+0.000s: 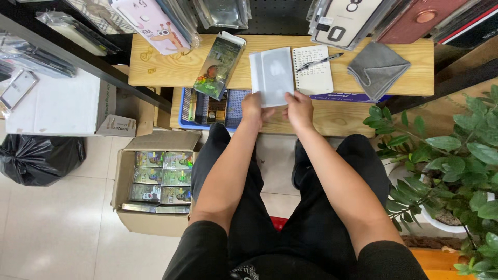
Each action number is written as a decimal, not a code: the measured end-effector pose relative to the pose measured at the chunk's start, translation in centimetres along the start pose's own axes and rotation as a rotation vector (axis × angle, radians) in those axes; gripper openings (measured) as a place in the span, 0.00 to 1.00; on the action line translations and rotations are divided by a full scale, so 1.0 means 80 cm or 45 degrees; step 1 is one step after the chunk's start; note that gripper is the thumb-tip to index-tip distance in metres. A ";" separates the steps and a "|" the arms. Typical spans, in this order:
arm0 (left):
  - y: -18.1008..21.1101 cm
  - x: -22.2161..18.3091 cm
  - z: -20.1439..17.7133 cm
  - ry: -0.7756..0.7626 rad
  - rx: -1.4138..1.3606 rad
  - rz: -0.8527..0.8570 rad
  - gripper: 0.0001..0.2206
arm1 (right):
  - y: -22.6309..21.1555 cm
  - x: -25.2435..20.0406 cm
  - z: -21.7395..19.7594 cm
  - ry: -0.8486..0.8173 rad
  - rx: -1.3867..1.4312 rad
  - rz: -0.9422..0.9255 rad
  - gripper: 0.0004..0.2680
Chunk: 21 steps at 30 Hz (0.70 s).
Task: The person sits at a wooden desk and repeatedly unpacks small rectangular boxes containing phone screen protectors. They remove the items from the boxes, place the empty boxes on the desk, and handle the screen protectors and their packaging.
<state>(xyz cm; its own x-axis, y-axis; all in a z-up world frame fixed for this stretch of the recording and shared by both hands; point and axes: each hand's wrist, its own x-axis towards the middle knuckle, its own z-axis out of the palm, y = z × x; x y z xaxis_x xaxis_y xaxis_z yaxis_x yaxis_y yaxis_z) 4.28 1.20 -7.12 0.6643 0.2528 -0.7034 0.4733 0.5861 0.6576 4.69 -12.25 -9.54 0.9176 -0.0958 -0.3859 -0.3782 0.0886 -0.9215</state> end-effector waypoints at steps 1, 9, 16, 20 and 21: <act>-0.001 0.011 -0.004 0.028 -0.038 0.021 0.21 | 0.022 0.018 -0.008 0.045 -0.001 -0.029 0.09; 0.027 -0.041 -0.002 -0.035 -0.264 0.038 0.32 | -0.051 -0.077 -0.034 -0.049 0.345 -0.003 0.08; 0.055 -0.146 -0.008 -0.547 0.047 0.584 0.34 | -0.092 -0.148 -0.039 -0.609 0.606 0.074 0.06; 0.063 -0.169 -0.008 -1.194 -0.494 0.324 0.37 | -0.057 -0.156 -0.031 -0.761 0.348 0.005 0.10; 0.079 -0.202 0.001 -1.192 -0.496 0.326 0.37 | -0.062 -0.159 -0.030 -0.764 0.346 0.007 0.10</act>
<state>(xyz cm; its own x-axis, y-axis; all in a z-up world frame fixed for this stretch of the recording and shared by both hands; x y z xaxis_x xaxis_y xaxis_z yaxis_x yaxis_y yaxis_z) -3.41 0.72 8.42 0.9797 -0.1956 0.0440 0.1466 0.8487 0.5082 -5.42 -13.88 -0.15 0.8546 0.4675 -0.2259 -0.4107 0.3426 -0.8449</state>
